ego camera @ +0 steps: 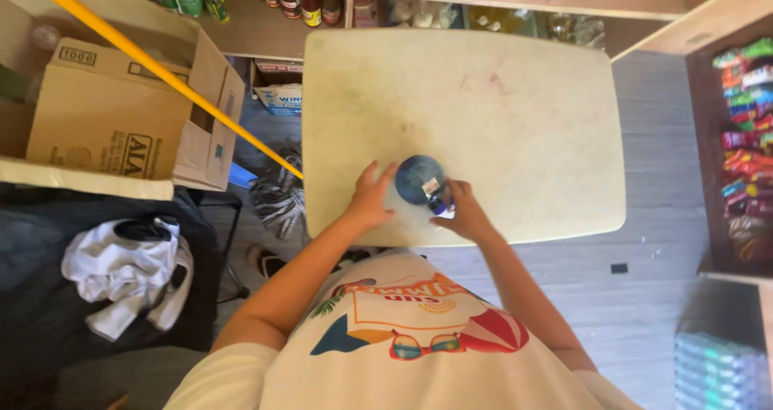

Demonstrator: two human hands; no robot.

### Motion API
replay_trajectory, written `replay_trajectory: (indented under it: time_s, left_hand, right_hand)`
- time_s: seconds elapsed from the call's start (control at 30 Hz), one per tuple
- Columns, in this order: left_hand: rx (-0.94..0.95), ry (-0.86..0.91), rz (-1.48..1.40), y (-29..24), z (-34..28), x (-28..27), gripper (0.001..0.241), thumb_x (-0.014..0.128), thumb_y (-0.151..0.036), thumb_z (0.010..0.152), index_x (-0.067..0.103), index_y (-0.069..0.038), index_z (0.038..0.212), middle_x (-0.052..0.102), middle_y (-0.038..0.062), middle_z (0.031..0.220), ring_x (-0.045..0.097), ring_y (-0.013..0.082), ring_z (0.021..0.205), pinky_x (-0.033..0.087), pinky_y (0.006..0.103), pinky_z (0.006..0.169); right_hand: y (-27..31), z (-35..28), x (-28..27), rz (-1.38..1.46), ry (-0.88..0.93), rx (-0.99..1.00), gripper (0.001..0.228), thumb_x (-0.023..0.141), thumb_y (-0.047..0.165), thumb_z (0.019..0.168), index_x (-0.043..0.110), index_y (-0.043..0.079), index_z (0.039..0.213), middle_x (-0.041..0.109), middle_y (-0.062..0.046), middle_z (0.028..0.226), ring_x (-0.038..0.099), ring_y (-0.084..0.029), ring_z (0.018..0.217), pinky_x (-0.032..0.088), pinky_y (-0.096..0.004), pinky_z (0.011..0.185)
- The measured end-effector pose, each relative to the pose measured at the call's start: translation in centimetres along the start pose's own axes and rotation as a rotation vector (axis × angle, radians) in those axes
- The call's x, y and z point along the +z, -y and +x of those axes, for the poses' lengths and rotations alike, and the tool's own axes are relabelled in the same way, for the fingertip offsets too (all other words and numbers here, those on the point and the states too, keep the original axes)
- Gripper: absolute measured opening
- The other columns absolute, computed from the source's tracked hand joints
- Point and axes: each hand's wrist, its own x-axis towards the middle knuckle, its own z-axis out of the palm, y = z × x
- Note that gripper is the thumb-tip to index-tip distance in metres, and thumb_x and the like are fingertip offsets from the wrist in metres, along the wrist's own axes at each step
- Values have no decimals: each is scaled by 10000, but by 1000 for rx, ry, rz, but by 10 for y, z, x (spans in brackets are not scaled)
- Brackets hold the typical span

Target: Cleaning the floor of a small shop and preparing juice sachets for hanging by punching holes in them.

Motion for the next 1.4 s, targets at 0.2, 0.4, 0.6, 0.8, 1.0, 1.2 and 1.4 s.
replay_trajectory:
  time_s: [0.2, 0.4, 0.6, 0.8, 1.0, 1.2, 1.4]
  left_hand:
    - [200, -172, 675, -36, 5, 35, 1273, 926, -178, 607, 160, -169, 1624, 164, 161, 1659, 233, 404, 1504, 318, 586, 1107]
    - [495, -411, 459, -45, -11, 0, 1178, 960, -254, 581, 304, -144, 1554, 277, 163, 1622, 302, 418, 1485, 321, 573, 1180]
    - [302, -572, 171, -44, -70, -22, 1028, 965, -293, 554, 485, -79, 1437, 430, 181, 1481, 410, 423, 1389, 375, 484, 1155]
    - [-46, -1019, 49, -22, -170, -39, 1096, 991, -411, 509, 480, -5, 1390, 467, 225, 1379, 487, 417, 1285, 424, 472, 1105]
    - [-177, -1337, 31, -8, -285, -72, 1043, 980, -409, 565, 492, -15, 1398, 508, 232, 1344, 530, 413, 1267, 469, 458, 1084]
    - [-286, -1560, 97, 22, -417, -99, 1004, 966, -372, 604, 489, -26, 1416, 508, 236, 1365, 537, 407, 1275, 478, 465, 1086]
    - [-455, -1795, 215, 71, -570, -128, 1026, 984, -348, 568, 494, -31, 1412, 518, 226, 1360, 542, 418, 1264, 483, 477, 1068]
  right_hand:
    - [-27, 48, 7, 174, 15, 112, 712, 844, 429, 756, 632, 4, 1287, 577, -166, 1304, 671, -264, 1016, 625, -411, 742]
    - [101, 46, -54, 664, 530, 279, 413, 460, 509, 945, 665, 160, 1027, 704, -83, 732, 603, -153, 586, 345, -263, 423]
    - [108, 98, -20, 599, 801, 92, 587, 432, 626, 1052, 652, 89, 962, 628, -69, 659, 415, -104, 451, 269, -250, 381]
    - [200, 69, 47, 559, 773, -348, 471, 554, 502, 1025, 624, 81, 1225, 685, -70, 1135, 603, -156, 820, 534, -311, 713]
    - [265, 15, 158, 190, 961, -874, 781, 772, 251, 895, 355, 126, 1545, 383, -100, 1485, 494, -246, 1302, 573, -383, 933]
    - [338, -56, 284, 242, 1150, -1081, 777, 777, 198, 964, 341, 109, 1601, 363, -106, 1507, 444, -270, 1397, 525, -395, 1075]
    - [407, -169, 408, 194, 1225, -1109, 759, 777, 227, 940, 359, 120, 1564, 394, -107, 1470, 510, -248, 1340, 607, -349, 927]
